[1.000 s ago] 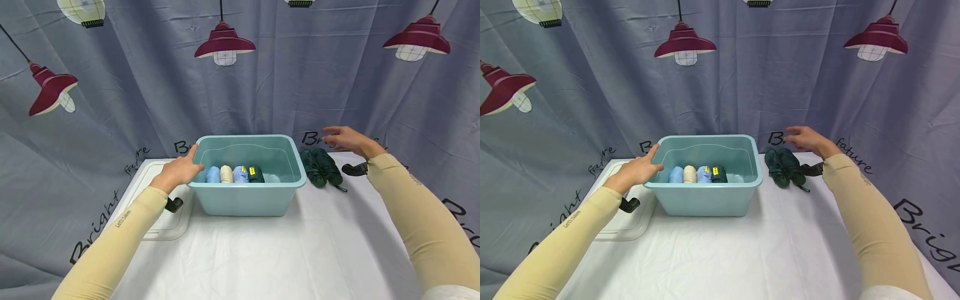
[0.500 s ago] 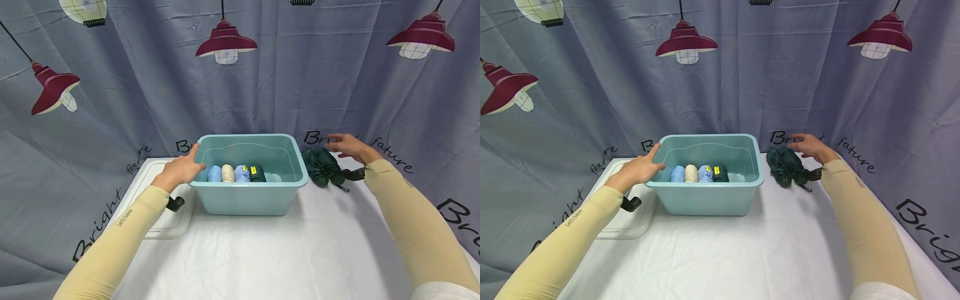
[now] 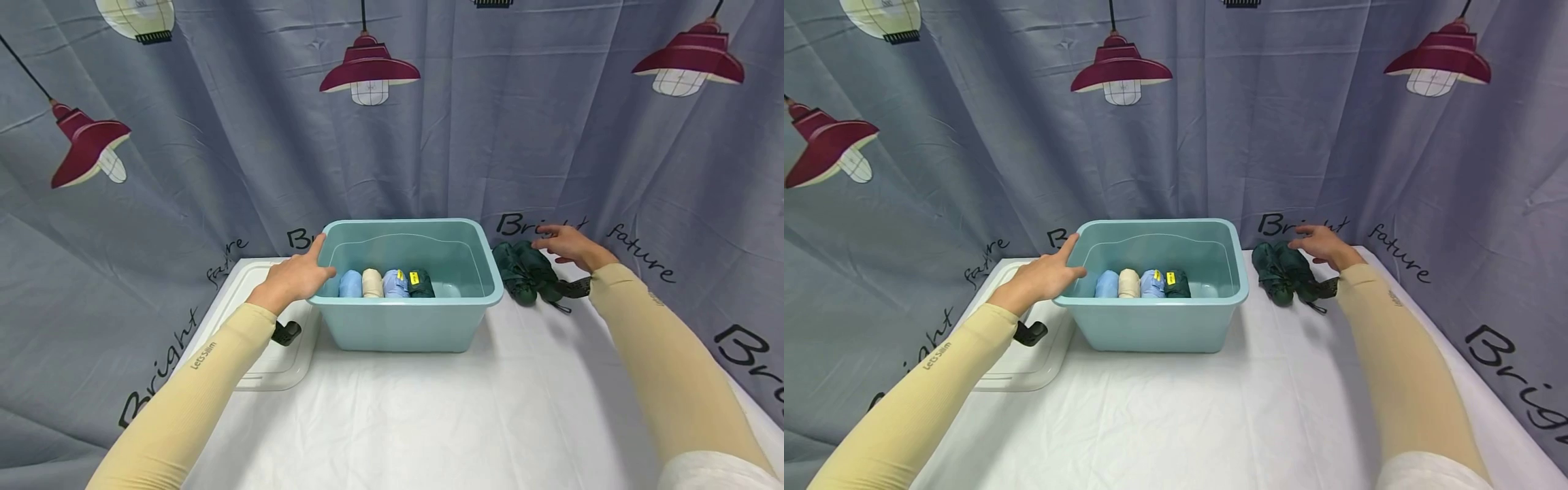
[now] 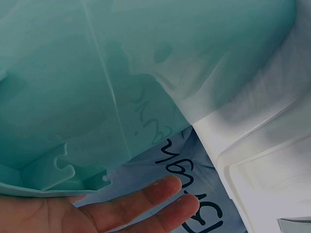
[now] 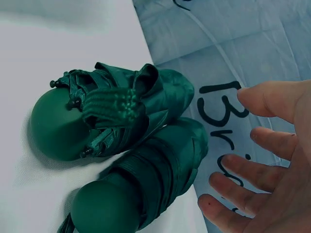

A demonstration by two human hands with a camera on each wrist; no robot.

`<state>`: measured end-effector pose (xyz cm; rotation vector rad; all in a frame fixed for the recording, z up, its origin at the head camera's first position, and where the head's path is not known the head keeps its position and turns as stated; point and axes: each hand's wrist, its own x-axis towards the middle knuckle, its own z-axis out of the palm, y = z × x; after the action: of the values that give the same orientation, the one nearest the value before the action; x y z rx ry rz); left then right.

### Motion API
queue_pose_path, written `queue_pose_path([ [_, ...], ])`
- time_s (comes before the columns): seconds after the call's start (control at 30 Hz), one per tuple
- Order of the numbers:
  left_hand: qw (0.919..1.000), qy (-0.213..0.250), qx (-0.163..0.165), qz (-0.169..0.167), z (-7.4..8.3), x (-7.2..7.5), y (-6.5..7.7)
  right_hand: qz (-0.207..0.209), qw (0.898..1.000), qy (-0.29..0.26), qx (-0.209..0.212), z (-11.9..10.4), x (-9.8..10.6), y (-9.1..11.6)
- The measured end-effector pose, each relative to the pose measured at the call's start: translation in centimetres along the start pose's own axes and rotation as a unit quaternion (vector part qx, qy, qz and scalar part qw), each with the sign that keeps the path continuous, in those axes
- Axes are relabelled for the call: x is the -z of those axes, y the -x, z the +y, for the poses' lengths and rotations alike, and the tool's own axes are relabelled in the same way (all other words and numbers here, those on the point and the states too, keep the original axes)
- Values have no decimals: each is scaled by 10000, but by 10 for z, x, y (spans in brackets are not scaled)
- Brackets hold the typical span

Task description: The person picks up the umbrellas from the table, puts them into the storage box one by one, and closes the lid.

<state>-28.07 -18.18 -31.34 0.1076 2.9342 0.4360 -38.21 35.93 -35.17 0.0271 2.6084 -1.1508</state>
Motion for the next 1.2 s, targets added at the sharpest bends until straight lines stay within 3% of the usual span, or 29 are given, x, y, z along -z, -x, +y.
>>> queue_pose_path([
  [0.37, 9998, -113, 52, -130, -2, -5, 6, -340, 9982, 33, -498, 17, -18, -15],
  [0.5, 9999, -96, 12, -51, -3, -5, 6, -306, 9983, 20, -496, 17, -22, -17],
  [0.83, 10000, -26, 11, -10, -2, -3, 5, -359, 9977, 48, -574, 11, -19, -18],
  [1.2, 10000, -5, -36, 18, 1, -2, 3, -527, 9952, 221, -798, 23, -15, -26],
])
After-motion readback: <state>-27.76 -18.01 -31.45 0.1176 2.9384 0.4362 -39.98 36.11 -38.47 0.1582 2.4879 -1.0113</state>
